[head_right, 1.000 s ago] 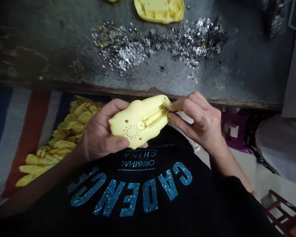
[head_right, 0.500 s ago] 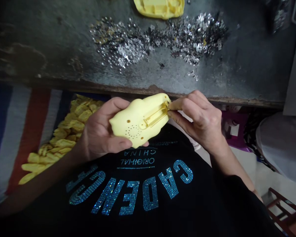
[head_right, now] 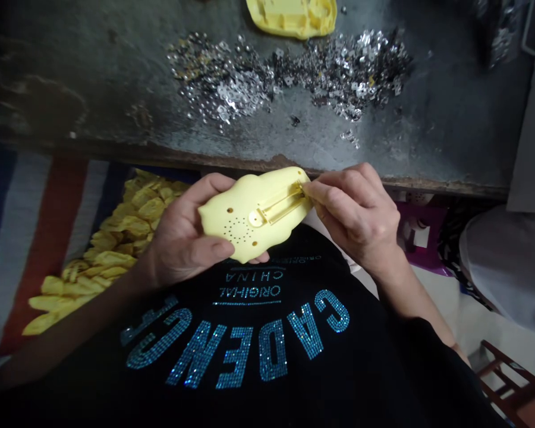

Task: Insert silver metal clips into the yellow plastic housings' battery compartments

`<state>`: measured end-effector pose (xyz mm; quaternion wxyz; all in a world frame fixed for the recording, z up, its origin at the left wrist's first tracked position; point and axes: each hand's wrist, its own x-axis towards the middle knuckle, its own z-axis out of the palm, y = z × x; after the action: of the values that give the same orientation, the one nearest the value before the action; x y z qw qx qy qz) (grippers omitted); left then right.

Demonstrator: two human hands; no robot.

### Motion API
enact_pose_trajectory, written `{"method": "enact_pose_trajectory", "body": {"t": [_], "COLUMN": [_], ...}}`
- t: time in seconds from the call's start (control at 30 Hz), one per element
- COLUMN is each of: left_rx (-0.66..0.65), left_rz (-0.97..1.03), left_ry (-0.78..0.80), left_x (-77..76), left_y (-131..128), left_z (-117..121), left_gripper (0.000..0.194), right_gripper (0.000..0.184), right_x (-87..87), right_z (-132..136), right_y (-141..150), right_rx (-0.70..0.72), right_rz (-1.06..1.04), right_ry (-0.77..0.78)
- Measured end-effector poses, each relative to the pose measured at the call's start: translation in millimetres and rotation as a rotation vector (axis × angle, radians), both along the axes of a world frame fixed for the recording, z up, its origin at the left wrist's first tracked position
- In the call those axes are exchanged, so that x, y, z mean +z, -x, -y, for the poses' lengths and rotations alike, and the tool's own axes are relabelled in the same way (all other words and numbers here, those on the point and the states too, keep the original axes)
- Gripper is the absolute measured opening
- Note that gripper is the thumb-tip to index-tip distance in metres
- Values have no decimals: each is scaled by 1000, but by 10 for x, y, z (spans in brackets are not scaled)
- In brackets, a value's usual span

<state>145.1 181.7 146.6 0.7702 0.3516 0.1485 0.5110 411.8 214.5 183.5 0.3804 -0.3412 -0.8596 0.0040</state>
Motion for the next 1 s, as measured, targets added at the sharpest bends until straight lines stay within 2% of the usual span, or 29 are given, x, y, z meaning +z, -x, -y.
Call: {"method": "enact_pose_trajectory", "body": {"t": [0.17,0.33,0.5,0.7,0.77,0.93,1.0], "left_rx": [19,28,47,33,44,51,66], "left_rz": [-25,-133,-225,-276,-291,-281,-337], "left_ry": [9,37,42,86,89,17,-31], "left_x": [-14,12,57,106,93,29,15], "left_y": [17,33,23,23,29,52,59], "left_z": [30,34,33,48,48,46,58], "left_gripper": [50,56,60,62,63,58,60], "right_gripper": [38,39,37,30,30,31,36], "right_x": [-3,-4,-37,-68,-61,-76,-74], "right_z": [14,-2,-18,-29,-39,-149,-217], "right_y": [20,33,38,55,38,-50,-68], "right_rx": [-19,-4,2,12,47,53,76], "right_rz": [21,60,46,112,64,-350,-376], "right_ry": [-118,-141,-90,-156,-47,477,605]}}
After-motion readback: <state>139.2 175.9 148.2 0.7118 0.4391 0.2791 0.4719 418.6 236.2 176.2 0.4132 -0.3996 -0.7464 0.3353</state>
